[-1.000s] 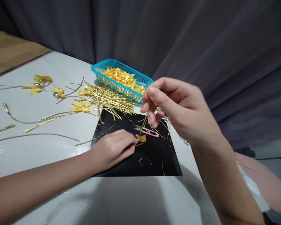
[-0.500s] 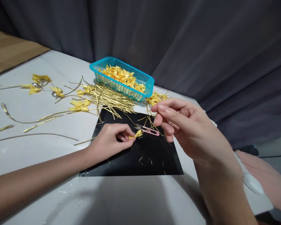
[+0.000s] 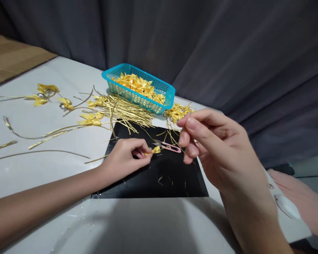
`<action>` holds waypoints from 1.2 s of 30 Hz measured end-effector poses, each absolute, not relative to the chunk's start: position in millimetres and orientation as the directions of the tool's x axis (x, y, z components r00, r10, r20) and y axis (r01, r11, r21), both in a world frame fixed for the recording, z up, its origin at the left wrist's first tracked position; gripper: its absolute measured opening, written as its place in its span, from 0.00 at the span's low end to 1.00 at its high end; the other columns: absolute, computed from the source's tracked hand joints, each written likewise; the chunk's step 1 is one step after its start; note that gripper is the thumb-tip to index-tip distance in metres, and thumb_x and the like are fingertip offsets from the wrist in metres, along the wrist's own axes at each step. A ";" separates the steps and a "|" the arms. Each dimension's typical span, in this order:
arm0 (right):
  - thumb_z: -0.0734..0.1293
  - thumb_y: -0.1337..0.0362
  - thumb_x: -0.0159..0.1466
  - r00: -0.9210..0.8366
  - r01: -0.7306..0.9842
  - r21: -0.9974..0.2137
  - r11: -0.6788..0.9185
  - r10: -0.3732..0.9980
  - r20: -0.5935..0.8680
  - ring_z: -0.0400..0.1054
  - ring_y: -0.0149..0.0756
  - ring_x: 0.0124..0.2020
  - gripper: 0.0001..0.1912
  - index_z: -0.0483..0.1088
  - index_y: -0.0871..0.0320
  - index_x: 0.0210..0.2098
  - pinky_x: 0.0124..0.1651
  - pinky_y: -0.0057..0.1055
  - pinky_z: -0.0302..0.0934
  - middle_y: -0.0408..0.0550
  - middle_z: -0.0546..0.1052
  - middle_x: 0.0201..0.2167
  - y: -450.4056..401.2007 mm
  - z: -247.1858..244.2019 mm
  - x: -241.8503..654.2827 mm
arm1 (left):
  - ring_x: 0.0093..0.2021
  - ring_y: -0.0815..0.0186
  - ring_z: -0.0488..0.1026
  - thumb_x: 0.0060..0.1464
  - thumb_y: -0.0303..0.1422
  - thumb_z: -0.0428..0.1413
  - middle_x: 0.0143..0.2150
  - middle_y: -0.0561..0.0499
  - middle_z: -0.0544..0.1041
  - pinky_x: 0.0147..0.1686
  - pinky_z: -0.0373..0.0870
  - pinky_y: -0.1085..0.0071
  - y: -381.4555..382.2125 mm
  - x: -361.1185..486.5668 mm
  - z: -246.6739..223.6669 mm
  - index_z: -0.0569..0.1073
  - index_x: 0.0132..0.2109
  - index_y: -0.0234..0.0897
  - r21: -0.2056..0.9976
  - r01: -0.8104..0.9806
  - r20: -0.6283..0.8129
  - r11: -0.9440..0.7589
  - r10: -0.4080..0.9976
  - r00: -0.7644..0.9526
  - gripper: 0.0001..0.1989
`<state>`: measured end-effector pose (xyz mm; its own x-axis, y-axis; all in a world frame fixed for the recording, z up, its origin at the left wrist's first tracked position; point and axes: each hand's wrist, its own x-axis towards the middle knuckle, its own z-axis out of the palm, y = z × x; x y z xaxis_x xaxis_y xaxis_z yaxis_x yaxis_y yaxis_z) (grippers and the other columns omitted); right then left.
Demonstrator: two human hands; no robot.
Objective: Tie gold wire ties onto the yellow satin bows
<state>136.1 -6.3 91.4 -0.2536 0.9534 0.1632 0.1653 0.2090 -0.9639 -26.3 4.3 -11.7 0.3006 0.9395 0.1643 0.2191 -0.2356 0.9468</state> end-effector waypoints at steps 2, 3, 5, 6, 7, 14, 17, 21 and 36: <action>0.64 0.59 0.62 -0.278 0.151 -0.973 0.176 0.952 0.129 0.61 0.21 0.16 0.06 0.70 0.53 0.34 0.20 0.21 0.63 0.38 0.71 0.22 -6.2 85.4 135.8 | 0.24 0.74 0.69 0.47 0.29 0.57 0.25 0.54 0.74 0.25 0.68 0.79 5.2 -26.5 -11.0 0.72 0.29 0.33 0.972 0.169 0.101 -0.161 0.942 0.320 0.03; 0.64 0.58 0.62 -0.286 0.150 -0.976 0.156 0.952 0.109 0.61 0.21 0.15 0.07 0.70 0.54 0.34 0.21 0.21 0.63 0.38 0.71 0.22 -6.1 81.3 136.2 | 0.25 0.73 0.69 0.47 0.30 0.58 0.26 0.54 0.73 0.25 0.67 0.78 5.7 -26.6 -10.6 0.72 0.30 0.33 0.983 0.141 0.069 -0.120 0.942 0.328 0.04; 0.64 0.58 0.62 -0.273 0.163 -0.981 0.105 0.960 0.057 0.60 0.21 0.15 0.08 0.69 0.56 0.33 0.20 0.21 0.63 0.38 0.70 0.21 -5.6 70.8 138.3 | 0.26 0.73 0.69 0.47 0.32 0.59 0.28 0.54 0.73 0.26 0.67 0.78 6.6 -26.9 -9.7 0.71 0.31 0.33 0.996 0.082 0.016 -0.047 0.937 0.349 0.06; 0.65 0.58 0.61 -0.250 0.179 -0.982 0.066 0.968 0.020 0.60 0.21 0.15 0.09 0.69 0.57 0.33 0.20 0.20 0.63 0.38 0.69 0.20 -5.1 64.5 140.1 | 0.27 0.73 0.69 0.47 0.32 0.59 0.28 0.54 0.73 0.27 0.67 0.78 7.0 -27.0 -9.3 0.70 0.32 0.33 0.999 0.051 -0.002 -0.018 0.933 0.361 0.06; 0.66 0.57 0.60 -0.221 0.196 -0.980 0.018 0.975 -0.026 0.59 0.21 0.16 0.09 0.69 0.58 0.32 0.20 0.20 0.63 0.37 0.67 0.19 -4.5 57.7 142.1 | 0.28 0.73 0.69 0.46 0.32 0.59 0.29 0.54 0.73 0.27 0.67 0.78 7.3 -26.9 -8.9 0.70 0.32 0.33 1.000 0.021 -0.014 0.007 0.927 0.375 0.07; 0.72 0.56 0.51 -0.118 0.167 -0.953 -0.254 0.954 -0.275 0.62 0.22 0.22 0.16 0.72 0.62 0.30 0.21 0.19 0.64 0.42 0.70 0.25 -4.9 22.5 152.5 | 0.25 0.75 0.67 0.46 0.31 0.60 0.24 0.57 0.70 0.27 0.65 0.79 8.1 -24.7 -6.1 0.71 0.31 0.33 0.996 -0.041 -0.054 0.083 0.884 0.464 0.07; 0.73 0.56 0.49 -0.149 0.147 -0.953 -0.266 0.946 -0.287 0.61 0.22 0.21 0.15 0.72 0.62 0.28 0.20 0.18 0.63 0.41 0.70 0.24 -7.4 22.7 152.0 | 0.24 0.75 0.66 0.45 0.30 0.60 0.23 0.57 0.70 0.25 0.65 0.79 7.8 -24.4 -4.2 0.71 0.30 0.33 0.996 -0.034 -0.060 0.085 0.888 0.455 0.06; 0.73 0.57 0.49 -0.200 0.143 -0.958 -0.247 0.941 -0.272 0.60 0.21 0.21 0.14 0.71 0.62 0.27 0.20 0.17 0.63 0.40 0.68 0.23 -7.3 26.9 152.2 | 0.23 0.74 0.67 0.44 0.30 0.60 0.22 0.57 0.70 0.25 0.65 0.78 8.4 -24.6 -1.7 0.71 0.28 0.33 0.993 -0.019 -0.094 0.113 0.892 0.442 0.05; 0.68 0.59 0.58 -0.175 0.306 -0.950 -0.067 0.977 -0.125 0.61 0.23 0.21 0.11 0.76 0.61 0.34 0.22 0.20 0.64 0.43 0.70 0.22 -9.1 37.9 157.7 | 0.21 0.75 0.66 0.41 0.32 0.62 0.20 0.57 0.71 0.23 0.61 0.78 11.8 -26.3 -4.8 0.71 0.25 0.33 0.975 -0.006 -0.200 0.220 0.896 0.397 0.08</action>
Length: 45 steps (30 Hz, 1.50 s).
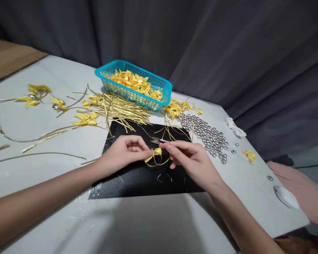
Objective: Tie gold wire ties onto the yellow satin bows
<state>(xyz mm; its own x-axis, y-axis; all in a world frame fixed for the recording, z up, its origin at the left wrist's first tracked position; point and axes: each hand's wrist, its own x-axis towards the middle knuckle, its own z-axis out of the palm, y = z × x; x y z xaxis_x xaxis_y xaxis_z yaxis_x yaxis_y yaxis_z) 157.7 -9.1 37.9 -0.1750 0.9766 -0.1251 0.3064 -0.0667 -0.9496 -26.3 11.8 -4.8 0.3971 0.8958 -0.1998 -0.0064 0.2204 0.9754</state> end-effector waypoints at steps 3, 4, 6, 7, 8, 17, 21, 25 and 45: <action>0.64 0.59 0.62 -0.218 0.387 -0.921 0.047 0.975 -0.041 0.60 0.23 0.19 0.12 0.76 0.59 0.36 0.20 0.19 0.60 0.40 0.67 0.18 -11.7 57.8 164.7 | 0.22 0.73 0.68 0.40 0.32 0.62 0.20 0.56 0.71 0.24 0.62 0.77 12.2 -27.8 -9.4 0.70 0.23 0.33 0.979 0.007 -0.194 0.205 0.911 0.364 0.09; 0.63 0.59 0.63 -0.230 0.400 -0.912 0.091 0.973 -0.004 0.60 0.23 0.18 0.11 0.76 0.57 0.36 0.20 0.19 0.59 0.40 0.66 0.17 -13.3 64.4 166.6 | 0.22 0.73 0.68 0.40 0.31 0.62 0.20 0.56 0.72 0.24 0.63 0.77 12.2 -28.1 -10.1 0.70 0.23 0.34 0.981 0.008 -0.185 0.195 0.915 0.360 0.08; 0.62 0.60 0.64 -0.242 0.406 -0.896 0.180 0.967 0.084 0.60 0.23 0.18 0.11 0.76 0.55 0.36 0.20 0.19 0.58 0.40 0.66 0.17 -17.8 75.8 168.6 | 0.23 0.73 0.69 0.39 0.31 0.62 0.21 0.55 0.73 0.25 0.64 0.77 11.9 -28.1 -10.3 0.70 0.23 0.34 0.984 0.016 -0.173 0.179 0.920 0.351 0.08; 0.62 0.60 0.64 -0.242 0.406 -0.887 0.219 0.962 0.127 0.61 0.23 0.18 0.10 0.76 0.54 0.36 0.20 0.19 0.58 0.40 0.66 0.17 -20.4 80.2 168.5 | 0.23 0.73 0.69 0.38 0.31 0.62 0.21 0.55 0.73 0.25 0.65 0.76 11.5 -27.8 -10.0 0.70 0.23 0.34 0.985 0.025 -0.171 0.173 0.924 0.343 0.08; 0.62 0.60 0.64 -0.242 0.409 -0.877 0.251 0.957 0.161 0.61 0.23 0.18 0.10 0.75 0.53 0.35 0.20 0.20 0.58 0.40 0.66 0.17 -23.2 83.6 167.8 | 0.22 0.73 0.69 0.38 0.30 0.62 0.21 0.55 0.73 0.25 0.65 0.76 11.1 -27.3 -9.5 0.70 0.22 0.34 0.985 0.038 -0.171 0.168 0.928 0.331 0.07; 0.63 0.63 0.65 -0.177 0.477 -0.801 0.362 0.932 0.317 0.59 0.24 0.18 0.09 0.71 0.56 0.29 0.20 0.23 0.55 0.40 0.64 0.17 -30.6 85.9 158.4 | 0.21 0.71 0.71 0.36 0.29 0.61 0.21 0.52 0.76 0.23 0.68 0.76 7.7 -24.1 -11.1 0.71 0.20 0.33 0.988 0.115 -0.134 0.103 0.942 0.307 0.06; 0.63 0.63 0.65 -0.142 0.444 -0.812 0.378 0.925 0.353 0.58 0.23 0.18 0.09 0.71 0.55 0.29 0.20 0.23 0.55 0.39 0.63 0.18 -27.0 84.2 159.2 | 0.21 0.72 0.71 0.37 0.28 0.60 0.21 0.52 0.76 0.24 0.68 0.76 8.4 -24.5 -12.4 0.71 0.20 0.33 0.989 0.101 -0.133 0.106 0.941 0.312 0.05; 0.62 0.62 0.64 -0.145 0.365 -0.868 0.337 0.941 0.305 0.59 0.23 0.17 0.10 0.71 0.55 0.29 0.19 0.22 0.56 0.39 0.64 0.18 -28.7 82.1 154.0 | 0.21 0.72 0.70 0.37 0.28 0.60 0.20 0.53 0.75 0.23 0.67 0.77 8.8 -24.1 -11.1 0.71 0.21 0.33 0.987 0.101 -0.148 0.122 0.939 0.309 0.05; 0.69 0.59 0.52 -0.035 0.339 -0.936 -0.091 0.993 -0.109 0.49 0.22 0.15 0.10 0.71 0.61 0.23 0.17 0.23 0.48 0.37 0.59 0.14 -20.3 16.1 134.8 | 0.27 0.73 0.71 0.39 0.29 0.62 0.26 0.54 0.75 0.29 0.70 0.79 6.6 -26.3 -10.4 0.71 0.26 0.33 0.988 -0.047 -0.124 0.146 0.941 0.315 0.07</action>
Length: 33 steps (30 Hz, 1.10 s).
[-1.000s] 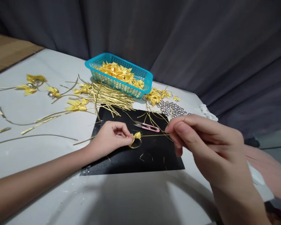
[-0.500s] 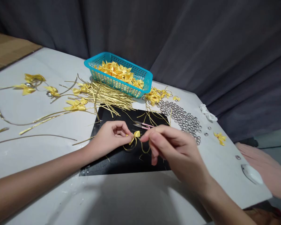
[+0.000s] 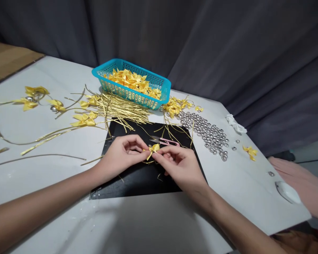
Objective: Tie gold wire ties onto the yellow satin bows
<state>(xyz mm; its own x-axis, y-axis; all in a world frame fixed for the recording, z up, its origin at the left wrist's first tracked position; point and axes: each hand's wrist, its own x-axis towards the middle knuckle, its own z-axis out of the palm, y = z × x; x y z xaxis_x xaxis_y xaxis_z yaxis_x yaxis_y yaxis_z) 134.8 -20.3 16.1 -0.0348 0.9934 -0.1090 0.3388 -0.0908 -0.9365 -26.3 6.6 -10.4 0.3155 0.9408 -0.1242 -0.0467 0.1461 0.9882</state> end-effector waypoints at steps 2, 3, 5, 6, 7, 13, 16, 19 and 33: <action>0.71 0.59 0.50 -0.059 0.339 -0.932 -0.125 0.986 -0.154 0.50 0.22 0.15 0.11 0.71 0.61 0.23 0.17 0.23 0.50 0.37 0.60 0.14 -17.6 19.0 139.7 | 0.26 0.74 0.71 0.39 0.29 0.63 0.26 0.55 0.75 0.28 0.69 0.79 7.3 -26.5 -10.1 0.72 0.26 0.33 0.986 -0.047 -0.137 0.160 0.937 0.322 0.07; 0.71 0.58 0.50 -0.070 0.342 -0.929 -0.143 0.982 -0.177 0.50 0.22 0.15 0.12 0.71 0.61 0.23 0.17 0.23 0.51 0.37 0.60 0.13 -16.0 20.3 142.4 | 0.26 0.74 0.71 0.39 0.28 0.63 0.26 0.55 0.75 0.28 0.69 0.79 7.9 -26.5 -9.5 0.72 0.26 0.33 0.985 -0.048 -0.143 0.168 0.934 0.328 0.07; 0.71 0.57 0.50 -0.088 0.360 -0.918 -0.165 0.974 -0.210 0.50 0.22 0.15 0.12 0.71 0.61 0.23 0.17 0.23 0.51 0.36 0.60 0.13 -13.1 22.1 147.2 | 0.25 0.74 0.71 0.39 0.28 0.63 0.25 0.55 0.75 0.27 0.68 0.80 9.0 -26.1 -7.8 0.72 0.26 0.33 0.980 -0.053 -0.162 0.192 0.923 0.348 0.07; 0.71 0.57 0.50 -0.091 0.375 -0.912 -0.168 0.972 -0.217 0.50 0.22 0.15 0.12 0.72 0.62 0.23 0.17 0.22 0.51 0.36 0.59 0.12 -11.8 22.4 149.1 | 0.25 0.74 0.71 0.38 0.28 0.63 0.24 0.55 0.75 0.27 0.68 0.80 9.5 -25.9 -7.0 0.72 0.26 0.33 0.977 -0.054 -0.174 0.206 0.917 0.359 0.07; 0.71 0.58 0.51 -0.091 0.392 -0.905 -0.166 0.972 -0.217 0.50 0.22 0.15 0.12 0.72 0.62 0.23 0.17 0.22 0.51 0.36 0.59 0.12 -10.7 22.4 150.6 | 0.25 0.75 0.71 0.38 0.28 0.63 0.23 0.55 0.75 0.27 0.68 0.80 9.9 -25.8 -6.3 0.72 0.26 0.33 0.974 -0.054 -0.184 0.218 0.911 0.368 0.07; 0.70 0.60 0.52 -0.085 0.456 -0.878 -0.148 0.974 -0.209 0.51 0.22 0.17 0.11 0.76 0.64 0.27 0.19 0.22 0.55 0.40 0.64 0.16 -5.2 24.3 158.0 | 0.23 0.77 0.69 0.40 0.28 0.63 0.22 0.56 0.74 0.25 0.64 0.83 10.2 -27.4 -7.5 0.71 0.25 0.32 0.970 -0.025 -0.217 0.242 0.905 0.366 0.08; 0.67 0.59 0.57 -0.118 0.462 -0.879 -0.116 0.975 -0.190 0.56 0.22 0.17 0.13 0.77 0.62 0.34 0.20 0.22 0.57 0.43 0.69 0.20 -4.7 36.9 166.1 | 0.22 0.77 0.70 0.40 0.29 0.63 0.21 0.56 0.74 0.23 0.63 0.83 9.5 -28.9 -8.7 0.70 0.26 0.33 0.968 -0.013 -0.228 0.252 0.897 0.378 0.08; 0.64 0.57 0.62 -0.185 0.452 -0.892 -0.009 0.977 -0.104 0.58 0.22 0.17 0.14 0.77 0.58 0.39 0.19 0.20 0.55 0.41 0.67 0.19 -9.3 56.0 176.1 | 0.22 0.75 0.72 0.42 0.30 0.63 0.22 0.54 0.75 0.23 0.64 0.82 9.1 -29.6 -9.1 0.70 0.26 0.34 0.972 -0.003 -0.215 0.235 0.898 0.384 0.08; 0.61 0.64 0.62 -0.215 0.272 -0.959 -0.084 0.966 -0.146 0.63 0.24 0.20 0.13 0.76 0.60 0.37 0.24 0.22 0.61 0.41 0.68 0.19 -28.3 37.8 140.3 | 0.24 0.74 0.71 0.41 0.32 0.64 0.23 0.54 0.76 0.26 0.65 0.80 7.9 -27.8 -7.0 0.72 0.25 0.33 0.975 -0.047 -0.184 0.215 0.914 0.361 0.08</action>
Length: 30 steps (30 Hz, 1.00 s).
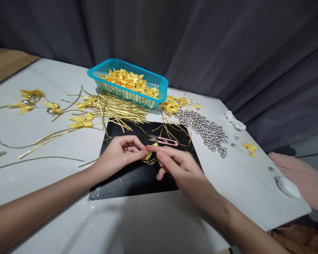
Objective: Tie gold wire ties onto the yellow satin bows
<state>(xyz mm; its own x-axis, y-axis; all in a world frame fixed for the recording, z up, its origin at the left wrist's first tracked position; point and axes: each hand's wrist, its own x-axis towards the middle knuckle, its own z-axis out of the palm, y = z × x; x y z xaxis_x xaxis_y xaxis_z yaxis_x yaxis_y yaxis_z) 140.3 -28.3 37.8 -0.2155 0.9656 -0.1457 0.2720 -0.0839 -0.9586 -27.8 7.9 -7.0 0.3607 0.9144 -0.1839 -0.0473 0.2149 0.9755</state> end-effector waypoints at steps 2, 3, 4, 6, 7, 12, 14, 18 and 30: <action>0.61 0.64 0.61 -0.173 0.182 -0.975 -0.132 0.971 -0.164 0.64 0.23 0.20 0.12 0.74 0.61 0.40 0.26 0.23 0.64 0.41 0.70 0.23 -30.0 25.4 134.3 | 0.25 0.74 0.72 0.42 0.32 0.64 0.23 0.55 0.76 0.27 0.66 0.81 8.3 -28.4 -7.0 0.73 0.26 0.34 0.970 -0.097 -0.176 0.223 0.919 0.352 0.08; 0.62 0.63 0.61 -0.133 0.138 -0.980 -0.142 0.978 -0.161 0.63 0.22 0.18 0.12 0.72 0.61 0.40 0.24 0.23 0.63 0.41 0.71 0.24 -31.2 20.7 132.4 | 0.26 0.74 0.72 0.41 0.31 0.64 0.24 0.55 0.76 0.28 0.67 0.81 8.6 -28.5 -6.7 0.73 0.27 0.34 0.966 -0.120 -0.177 0.231 0.921 0.346 0.08; 0.63 0.62 0.60 -0.086 0.106 -0.983 -0.147 0.984 -0.156 0.62 0.21 0.15 0.12 0.71 0.61 0.40 0.21 0.22 0.62 0.41 0.73 0.25 -32.6 17.0 130.8 | 0.26 0.74 0.73 0.41 0.31 0.65 0.24 0.55 0.77 0.29 0.68 0.81 9.0 -28.5 -6.4 0.74 0.28 0.34 0.960 -0.139 -0.184 0.242 0.922 0.340 0.08; 0.64 0.58 0.60 -0.003 0.081 -0.985 -0.153 0.988 -0.154 0.58 0.20 0.10 0.11 0.68 0.61 0.36 0.16 0.21 0.55 0.43 0.75 0.26 -35.0 12.2 128.5 | 0.28 0.73 0.74 0.40 0.31 0.65 0.26 0.55 0.78 0.31 0.69 0.81 9.6 -28.2 -5.5 0.76 0.32 0.35 0.949 -0.163 -0.205 0.269 0.923 0.326 0.09; 0.64 0.57 0.60 0.017 0.083 -0.983 -0.162 0.987 -0.161 0.57 0.20 0.09 0.12 0.67 0.61 0.33 0.14 0.21 0.53 0.44 0.76 0.26 -35.8 10.8 127.6 | 0.29 0.73 0.75 0.40 0.31 0.66 0.27 0.54 0.79 0.32 0.69 0.80 9.9 -28.0 -5.1 0.76 0.33 0.35 0.945 -0.167 -0.218 0.281 0.923 0.318 0.10; 0.62 0.56 0.62 0.061 0.155 -0.986 -0.057 0.997 -0.048 0.54 0.20 0.09 0.13 0.68 0.61 0.30 0.14 0.21 0.50 0.41 0.71 0.17 -34.0 11.2 128.8 | 0.30 0.72 0.75 0.39 0.31 0.66 0.29 0.53 0.80 0.33 0.69 0.80 10.2 -26.3 -5.0 0.78 0.32 0.36 0.938 -0.143 -0.264 0.314 0.920 0.288 0.09; 0.59 0.58 0.65 0.082 0.221 -0.973 0.068 0.993 0.088 0.55 0.21 0.13 0.13 0.68 0.60 0.30 0.17 0.21 0.51 0.40 0.68 0.17 -31.6 14.9 133.2 | 0.30 0.73 0.74 0.39 0.31 0.66 0.28 0.54 0.80 0.32 0.69 0.81 9.9 -25.8 -5.4 0.78 0.31 0.36 0.943 -0.125 -0.268 0.309 0.926 0.265 0.08; 0.54 0.60 0.68 0.143 0.296 -0.922 0.251 0.942 0.303 0.54 0.24 0.21 0.17 0.58 0.58 0.24 0.24 0.23 0.51 0.40 0.60 0.20 -26.6 24.4 145.0 | 0.28 0.73 0.73 0.40 0.31 0.65 0.27 0.54 0.79 0.30 0.68 0.81 9.4 -25.3 -4.7 0.78 0.31 0.36 0.949 -0.075 -0.282 0.308 0.928 0.244 0.07; 0.54 0.62 0.66 0.064 0.341 -0.936 0.091 0.991 0.120 0.49 0.26 0.18 0.15 0.61 0.57 0.25 0.21 0.25 0.45 0.38 0.56 0.16 -38.5 29.7 143.0 | 0.30 0.70 0.75 0.38 0.31 0.66 0.29 0.52 0.79 0.34 0.70 0.76 6.0 -24.1 -4.7 0.78 0.31 0.35 0.941 -0.118 -0.281 0.318 0.925 0.255 0.10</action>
<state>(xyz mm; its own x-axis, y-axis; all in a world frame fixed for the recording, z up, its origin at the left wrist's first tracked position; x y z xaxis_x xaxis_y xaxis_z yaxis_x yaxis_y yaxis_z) 143.0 -38.5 29.7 0.0641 0.9907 0.1201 0.3407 0.0914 -0.9357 -24.1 6.0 -4.7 0.2550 0.9253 -0.2806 -0.1178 0.3178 0.9408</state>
